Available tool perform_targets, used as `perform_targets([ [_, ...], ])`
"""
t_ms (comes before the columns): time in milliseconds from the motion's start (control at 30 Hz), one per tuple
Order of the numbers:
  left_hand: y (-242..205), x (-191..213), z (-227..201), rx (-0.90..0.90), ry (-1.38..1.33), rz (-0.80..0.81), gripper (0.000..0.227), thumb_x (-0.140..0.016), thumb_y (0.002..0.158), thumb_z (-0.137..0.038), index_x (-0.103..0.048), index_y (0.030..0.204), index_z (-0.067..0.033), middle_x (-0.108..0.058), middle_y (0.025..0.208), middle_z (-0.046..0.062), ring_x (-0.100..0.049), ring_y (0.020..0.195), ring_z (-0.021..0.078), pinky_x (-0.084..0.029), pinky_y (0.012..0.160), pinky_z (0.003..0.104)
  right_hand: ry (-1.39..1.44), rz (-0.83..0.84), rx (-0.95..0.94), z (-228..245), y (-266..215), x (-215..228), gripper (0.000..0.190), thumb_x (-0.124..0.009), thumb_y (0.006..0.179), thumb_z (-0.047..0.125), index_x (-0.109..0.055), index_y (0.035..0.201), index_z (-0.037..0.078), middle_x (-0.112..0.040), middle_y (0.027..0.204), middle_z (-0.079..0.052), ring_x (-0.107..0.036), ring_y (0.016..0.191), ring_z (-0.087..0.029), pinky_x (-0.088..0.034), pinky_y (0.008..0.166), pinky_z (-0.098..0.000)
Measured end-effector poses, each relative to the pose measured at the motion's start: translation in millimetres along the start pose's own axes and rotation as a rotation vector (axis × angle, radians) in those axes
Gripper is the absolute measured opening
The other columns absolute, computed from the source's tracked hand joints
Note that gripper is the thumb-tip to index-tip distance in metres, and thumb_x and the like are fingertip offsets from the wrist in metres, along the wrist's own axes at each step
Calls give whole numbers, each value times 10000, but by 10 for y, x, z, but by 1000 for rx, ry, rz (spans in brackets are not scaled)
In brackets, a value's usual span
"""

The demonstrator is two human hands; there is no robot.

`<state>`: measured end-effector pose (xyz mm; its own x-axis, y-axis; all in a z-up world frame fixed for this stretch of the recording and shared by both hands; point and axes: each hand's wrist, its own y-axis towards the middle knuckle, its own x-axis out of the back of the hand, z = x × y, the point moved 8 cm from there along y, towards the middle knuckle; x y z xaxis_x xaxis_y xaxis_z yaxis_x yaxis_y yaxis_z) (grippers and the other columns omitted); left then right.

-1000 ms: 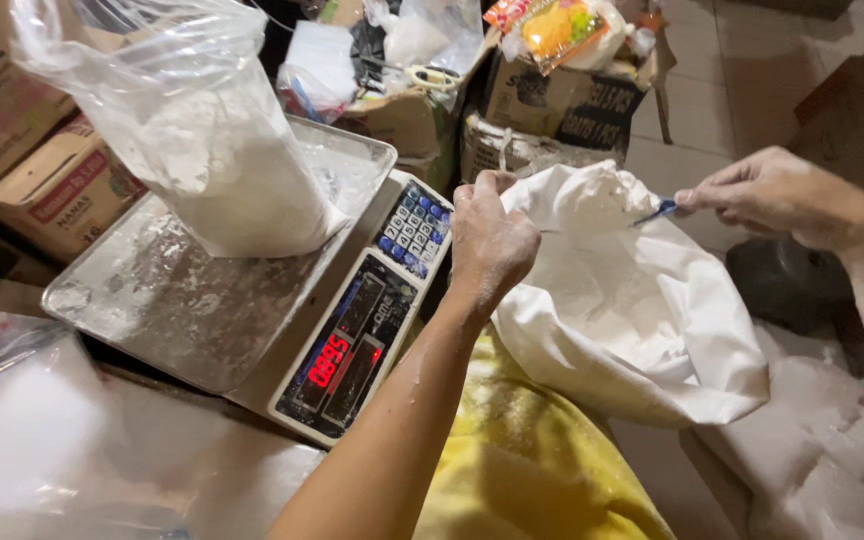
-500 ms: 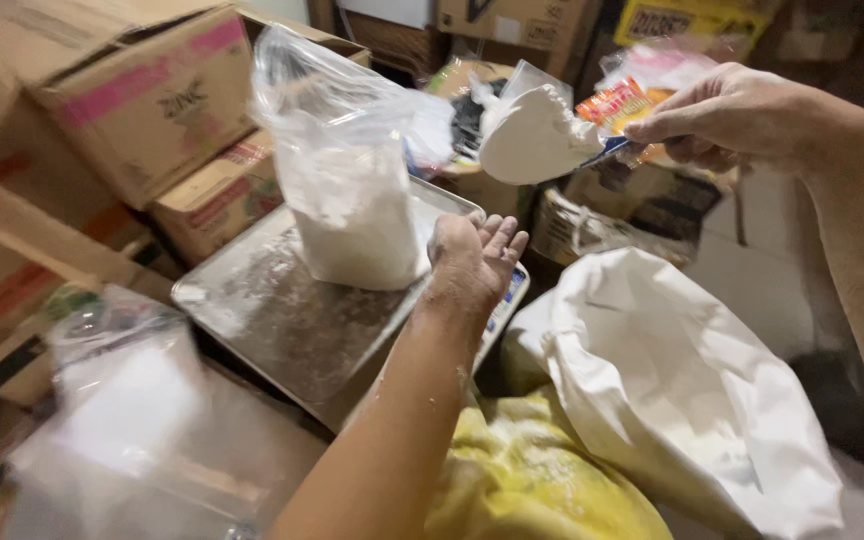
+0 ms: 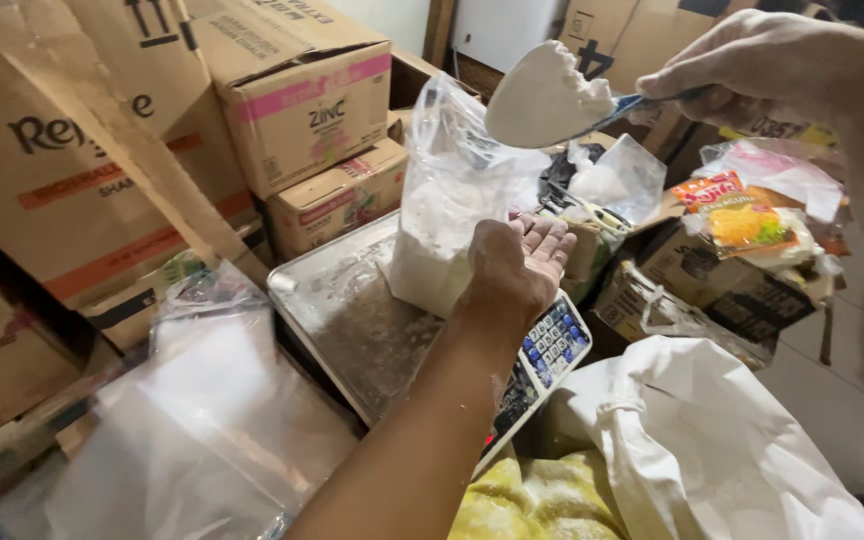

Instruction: The person scoops white powder from a large sack into a plastic bag placed on a digital scale, adjusts the amount to reach a target weight, and ties the bag closed. The process is repeated for multiple bags.

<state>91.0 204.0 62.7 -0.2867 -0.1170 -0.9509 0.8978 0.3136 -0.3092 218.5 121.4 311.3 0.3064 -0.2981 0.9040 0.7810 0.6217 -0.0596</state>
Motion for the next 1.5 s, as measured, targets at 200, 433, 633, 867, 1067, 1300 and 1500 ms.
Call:
perform_targets([
  [200, 84, 93, -125, 15, 21, -82, 325, -337, 986, -242, -527, 1148, -33, -589, 1405, 211, -542, 1355, 384, -426, 1119, 546, -168, 42, 157, 471, 133, -428, 314, -788, 885, 408, -831, 1092, 176, -656, 712, 20, -529, 578, -127, -417, 516, -326],
  [433, 62, 139, -109, 42, 57, -56, 286, -389, 992, -170, -486, 1230, -46, -516, 1477, 203, -473, 1412, 378, -384, 1166, 540, -437, -66, 359, 858, 22, -845, 387, -811, 817, 527, -834, 1079, 243, -792, 927, -19, -707, 766, -137, -554, 682, -330],
  [633, 165, 172, 15, 16, 73, -29, 572, -312, 991, -274, -362, 1522, -67, -447, 1542, 161, -440, 1441, 322, -352, 1192, 484, -716, -308, 505, 933, -252, -871, 293, -792, 872, 510, -833, 1057, 287, -817, 855, -25, -726, 654, -181, -558, 625, -337],
  [867, 309, 176, 281, 15, -5, 24, 624, -365, 991, -264, -297, 1576, -58, -389, 1589, 146, -383, 1475, 301, -315, 1215, 475, -282, -192, 324, 619, -93, -587, 255, -848, 816, 417, -861, 959, 206, -729, 764, -35, -580, 577, -119, -447, 530, -304],
  [1067, 228, 206, 439, 14, -68, -6, 634, -373, 968, -229, -308, 1569, -37, -384, 1605, 147, -359, 1494, 310, -301, 1224, 467, 182, 7, 28, 235, -84, -641, 166, -807, 844, 265, -837, 928, 124, -579, 590, -44, -386, 454, -115, -259, 393, -290],
  [1300, 138, 236, 675, 39, -35, -53, 600, -271, 996, -202, -299, 1576, -52, -402, 1607, 146, -404, 1478, 304, -328, 1216, 468, 378, 109, -29, 229, -202, -696, 239, -774, 875, 298, -826, 959, 81, -481, 533, -7, -337, 441, -97, -196, 417, -287],
  [1500, 63, 256, 784, 65, -12, -96, 570, -266, 1029, -246, -324, 1570, -77, -432, 1587, 119, -431, 1464, 281, -344, 1209, 467, 414, 125, 19, 233, -235, -651, 291, -767, 871, 281, -804, 992, 18, -392, 493, 28, -298, 420, -93, -166, 417, -306],
])
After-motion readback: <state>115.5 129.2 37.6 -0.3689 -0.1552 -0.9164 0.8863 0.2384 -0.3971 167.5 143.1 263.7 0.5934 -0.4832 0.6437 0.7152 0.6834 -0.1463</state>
